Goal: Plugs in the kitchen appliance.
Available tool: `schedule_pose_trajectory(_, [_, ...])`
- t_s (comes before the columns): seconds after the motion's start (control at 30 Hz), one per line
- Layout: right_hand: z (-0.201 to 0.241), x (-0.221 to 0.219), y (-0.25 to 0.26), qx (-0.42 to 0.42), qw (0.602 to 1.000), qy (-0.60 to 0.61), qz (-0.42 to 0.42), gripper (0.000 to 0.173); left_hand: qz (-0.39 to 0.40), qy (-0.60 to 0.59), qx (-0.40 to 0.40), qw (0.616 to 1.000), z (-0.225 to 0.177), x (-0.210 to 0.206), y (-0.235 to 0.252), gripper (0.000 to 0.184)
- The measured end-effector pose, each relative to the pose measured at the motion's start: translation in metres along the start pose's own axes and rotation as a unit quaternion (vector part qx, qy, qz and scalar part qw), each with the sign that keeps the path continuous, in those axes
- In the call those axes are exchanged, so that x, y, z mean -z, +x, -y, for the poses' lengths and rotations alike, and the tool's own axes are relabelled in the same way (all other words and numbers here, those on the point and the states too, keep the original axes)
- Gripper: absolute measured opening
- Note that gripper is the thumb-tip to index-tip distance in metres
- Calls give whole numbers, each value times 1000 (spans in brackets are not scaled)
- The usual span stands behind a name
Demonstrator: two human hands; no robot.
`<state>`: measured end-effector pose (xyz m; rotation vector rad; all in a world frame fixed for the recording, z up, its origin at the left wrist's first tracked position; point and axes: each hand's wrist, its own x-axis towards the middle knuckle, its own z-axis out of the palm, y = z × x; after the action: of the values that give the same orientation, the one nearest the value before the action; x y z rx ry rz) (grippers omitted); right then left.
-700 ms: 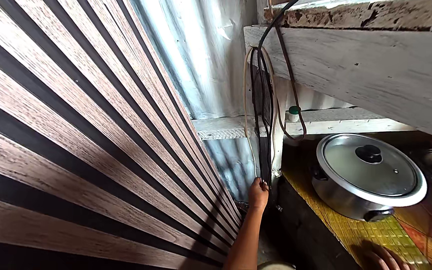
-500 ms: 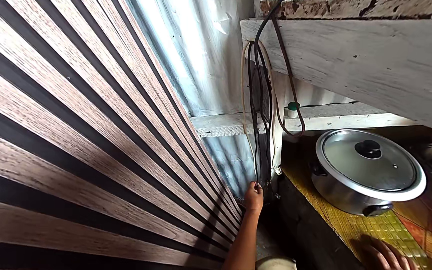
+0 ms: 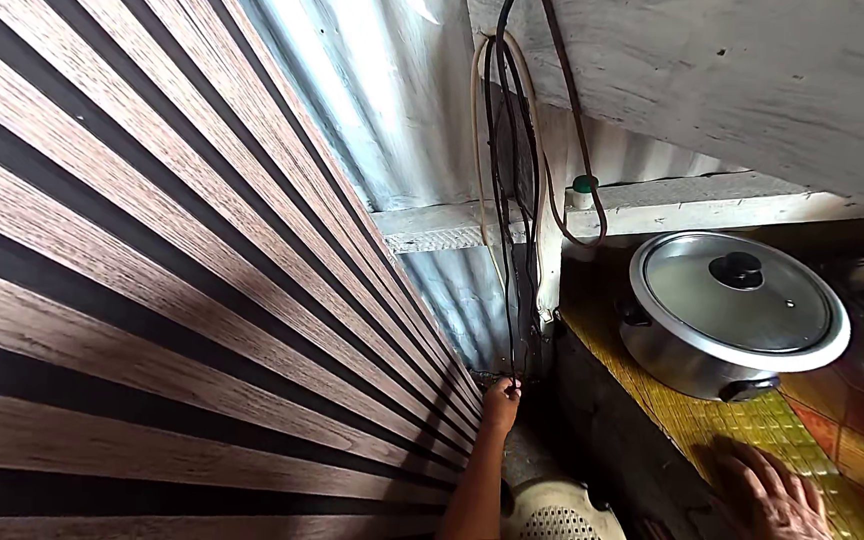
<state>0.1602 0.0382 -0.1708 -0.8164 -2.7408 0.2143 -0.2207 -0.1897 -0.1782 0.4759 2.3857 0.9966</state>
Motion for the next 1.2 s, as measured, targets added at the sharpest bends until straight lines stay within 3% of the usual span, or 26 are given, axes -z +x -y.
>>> schedule_pose_trajectory(0.07, [0, 0, 0, 1, 1000, -1, -2, 62, 20, -39, 7, 999, 1, -2, -4, 28])
schedule_pose_trajectory(0.13, [2, 2, 0, -1, 1000, 2, -1, 62, 54, -154, 41, 986, -8, -4, -14, 27])
schedule_pose_trajectory(0.3, [1, -2, 0, 7, 1000, -1, -27, 62, 119, -402, 102, 902, -39, -2, -48, 26])
schedule_pose_trajectory(0.47, [4, 0, 1, 1, 1000, 0, -30, 61, 174, -504, 106, 839, -52, -1, -66, 18])
schedule_pose_trajectory(0.6, [4, -2, 2, 2, 999, 3, -38, 60, 218, -537, 84, 811, -53, 0, -75, 20])
schedule_pose_trajectory(0.73, [7, 4, 1, -2, 999, 18, -26, 62, 244, -492, 34, 835, -47, -1, -77, 15])
schedule_pose_trajectory(0.87, [4, 1, 2, -2, 999, 17, -30, 61, 256, -291, -64, 919, -37, -10, -76, 15])
schedule_pose_trajectory(1.0, [4, -2, 1, -2, 999, 11, -41, 61, 259, -199, -98, 940, -24, -29, -76, 18])
schedule_pose_trajectory(1.13, [4, -2, 3, -4, 999, 10, -34, 60, 287, -165, -97, 938, -24, -34, -78, 21])
schedule_pose_trajectory(1.2, [4, -2, 3, -2, 999, 9, -37, 60, 265, -164, -102, 945, -22, -34, -78, 18])
